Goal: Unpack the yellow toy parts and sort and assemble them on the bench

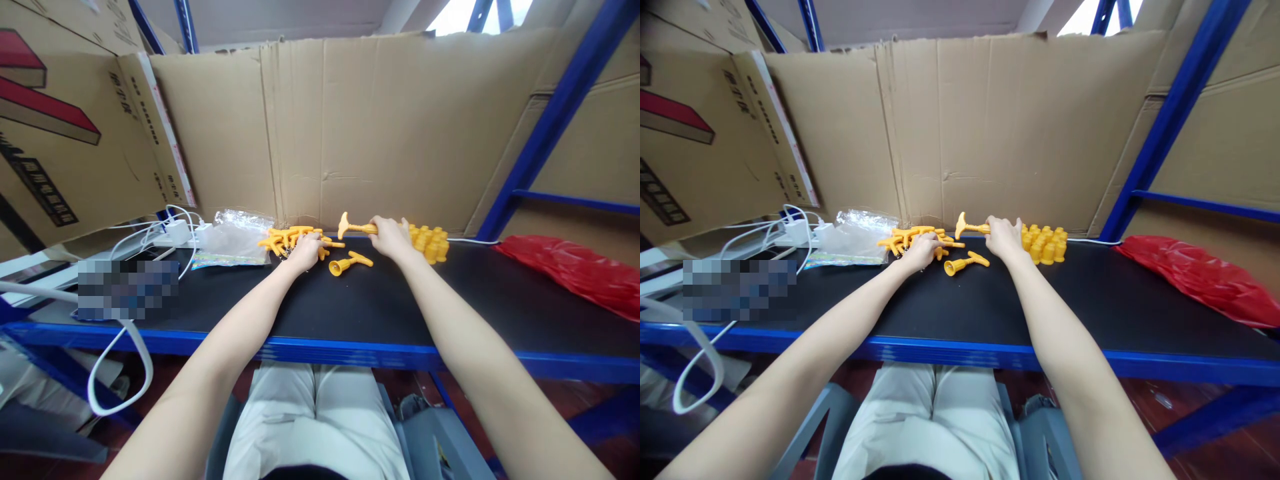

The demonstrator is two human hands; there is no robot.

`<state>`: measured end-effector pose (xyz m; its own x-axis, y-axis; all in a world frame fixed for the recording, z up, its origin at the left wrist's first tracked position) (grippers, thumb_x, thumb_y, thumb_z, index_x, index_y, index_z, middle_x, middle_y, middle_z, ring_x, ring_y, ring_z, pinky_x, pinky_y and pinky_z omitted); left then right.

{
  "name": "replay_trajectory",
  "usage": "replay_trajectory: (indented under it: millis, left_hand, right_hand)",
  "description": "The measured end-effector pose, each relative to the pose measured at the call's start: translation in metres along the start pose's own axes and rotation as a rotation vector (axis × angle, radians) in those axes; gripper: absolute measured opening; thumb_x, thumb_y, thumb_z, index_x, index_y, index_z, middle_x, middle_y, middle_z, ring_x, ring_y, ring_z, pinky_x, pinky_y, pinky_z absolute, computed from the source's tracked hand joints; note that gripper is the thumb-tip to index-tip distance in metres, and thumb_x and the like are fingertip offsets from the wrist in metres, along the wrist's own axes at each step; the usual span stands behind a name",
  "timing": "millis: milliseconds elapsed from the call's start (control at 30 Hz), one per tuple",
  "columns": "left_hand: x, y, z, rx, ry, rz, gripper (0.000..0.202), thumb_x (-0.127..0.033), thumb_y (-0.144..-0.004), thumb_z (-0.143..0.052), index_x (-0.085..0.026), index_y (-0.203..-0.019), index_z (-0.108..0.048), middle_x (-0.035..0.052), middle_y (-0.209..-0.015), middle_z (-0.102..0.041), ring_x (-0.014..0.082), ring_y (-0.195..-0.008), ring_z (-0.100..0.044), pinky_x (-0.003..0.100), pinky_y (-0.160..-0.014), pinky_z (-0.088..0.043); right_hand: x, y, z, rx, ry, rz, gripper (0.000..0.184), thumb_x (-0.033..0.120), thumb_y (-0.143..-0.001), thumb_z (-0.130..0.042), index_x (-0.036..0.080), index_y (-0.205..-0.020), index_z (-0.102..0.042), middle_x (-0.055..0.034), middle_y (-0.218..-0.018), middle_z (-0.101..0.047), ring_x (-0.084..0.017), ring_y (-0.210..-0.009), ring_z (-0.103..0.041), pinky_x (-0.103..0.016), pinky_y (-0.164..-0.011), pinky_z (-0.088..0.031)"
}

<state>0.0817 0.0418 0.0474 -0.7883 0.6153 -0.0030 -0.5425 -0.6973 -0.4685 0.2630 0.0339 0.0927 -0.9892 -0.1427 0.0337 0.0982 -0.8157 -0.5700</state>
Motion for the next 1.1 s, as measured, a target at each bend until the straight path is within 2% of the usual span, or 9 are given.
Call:
replay_trajectory:
  millis: [133,333,433,567,667,833,967,1033,1100]
  left_hand:
    - [0.005,0.000,0.022,-0.152,-0.006,0.041,0.047,-0.003,-0.080,-0.036,-0.020,-0.114,-0.064,0.0088,-0.096,-0.059,0.0211,-0.094,-0.053,0.035,-0.084,-0.039]
    - [0.028,0.013,0.057,-0.326,-0.156,0.276,0.043,-0.007,-0.086,-0.034,-0.024,-0.116,-0.060,0.0088,-0.105,-0.059,0.0223,-0.100,-0.052,0.039,-0.091,-0.034]
    - [0.040,0.017,0.054,-0.261,-0.246,0.365,0.037,-0.011,-0.086,-0.036,-0.022,-0.105,-0.066,0.0109,-0.103,-0.061,0.0260,-0.099,-0.054,0.046,-0.091,-0.032]
    - [0.049,0.016,0.032,-0.072,-0.290,0.401,0.027,-0.016,-0.083,-0.044,-0.020,-0.087,-0.070,0.0110,-0.092,-0.066,0.0288,-0.094,-0.057,0.053,-0.091,-0.033]
    - [0.051,0.015,0.025,-0.041,-0.276,0.408,0.024,-0.021,-0.082,-0.046,-0.018,-0.082,-0.070,0.0114,-0.090,-0.068,0.0287,-0.089,-0.060,0.054,-0.090,-0.034]
    - [0.054,0.017,0.026,-0.055,-0.275,0.465,0.030,-0.025,-0.084,-0.042,-0.015,-0.076,-0.069,0.0116,-0.080,-0.069,0.0265,-0.081,-0.062,0.051,-0.089,-0.036]
    - [0.050,0.017,0.041,-0.111,-0.312,0.473,0.033,-0.025,-0.087,-0.037,-0.015,-0.079,-0.067,0.0125,-0.079,-0.069,0.0255,-0.077,-0.063,0.050,-0.088,-0.035]
    - [0.043,0.017,0.053,-0.191,-0.309,0.464,0.035,-0.027,-0.090,-0.034,-0.015,-0.091,-0.066,0.0119,-0.079,-0.069,0.0244,-0.079,-0.063,0.049,-0.089,-0.034]
    - [0.032,0.018,0.065,-0.276,-0.256,0.416,0.037,-0.031,-0.093,-0.031,-0.015,-0.114,-0.058,0.0106,-0.084,-0.069,0.0226,-0.083,-0.063,0.045,-0.090,-0.034]
  right_hand:
    - [0.000,0.000,0.010,-0.087,-0.028,-0.014,0.024,0.019,-0.079,-0.050,0.018,-0.102,-0.056,-0.0109,-0.101,-0.066,-0.028,-0.100,-0.056,-0.054,-0.100,-0.023]
    - [-0.003,0.001,0.017,-0.193,-0.062,-0.030,0.023,0.021,-0.080,-0.047,0.018,-0.101,-0.056,-0.0116,-0.099,-0.066,-0.029,-0.099,-0.055,-0.051,-0.097,-0.026]
    - [-0.003,0.000,0.014,-0.169,-0.054,-0.027,0.023,0.022,-0.080,-0.048,0.018,-0.101,-0.056,-0.0117,-0.099,-0.066,-0.029,-0.099,-0.055,-0.051,-0.097,-0.025]
    - [-0.003,-0.001,0.011,-0.151,-0.050,-0.025,0.024,0.022,-0.080,-0.047,0.018,-0.102,-0.056,-0.0127,-0.100,-0.066,-0.030,-0.099,-0.055,-0.052,-0.096,-0.025]
    - [-0.003,-0.001,0.010,-0.151,-0.046,-0.022,0.024,0.022,-0.081,-0.047,0.019,-0.102,-0.056,-0.0126,-0.099,-0.066,-0.030,-0.099,-0.055,-0.053,-0.096,-0.026]
    - [-0.001,-0.001,0.006,-0.117,-0.045,0.000,0.022,0.023,-0.081,-0.047,0.019,-0.101,-0.056,-0.0115,-0.100,-0.066,-0.029,-0.100,-0.055,-0.051,-0.096,-0.026]
    - [0.004,0.000,0.006,-0.093,-0.057,0.037,0.024,0.021,-0.080,-0.049,0.019,-0.102,-0.056,-0.0112,-0.101,-0.066,-0.028,-0.101,-0.055,-0.050,-0.097,-0.026]
    - [0.006,0.000,0.006,-0.078,-0.058,0.047,0.023,0.020,-0.080,-0.049,0.019,-0.102,-0.056,-0.0113,-0.101,-0.066,-0.028,-0.101,-0.055,-0.050,-0.097,-0.026]
    - [0.009,0.001,0.006,-0.071,-0.063,0.057,0.023,0.019,-0.079,-0.049,0.019,-0.101,-0.056,-0.0107,-0.100,-0.066,-0.027,-0.100,-0.055,-0.050,-0.098,-0.025]
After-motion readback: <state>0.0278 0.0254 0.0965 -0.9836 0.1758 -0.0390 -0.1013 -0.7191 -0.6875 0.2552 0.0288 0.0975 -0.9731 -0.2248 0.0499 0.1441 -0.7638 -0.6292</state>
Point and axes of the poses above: each hand's wrist, its own y-axis away from the middle knuckle, its own z-axis out of the back of the hand, x = y × z, the point moved 8 cm from there along -y, towards the middle knuckle
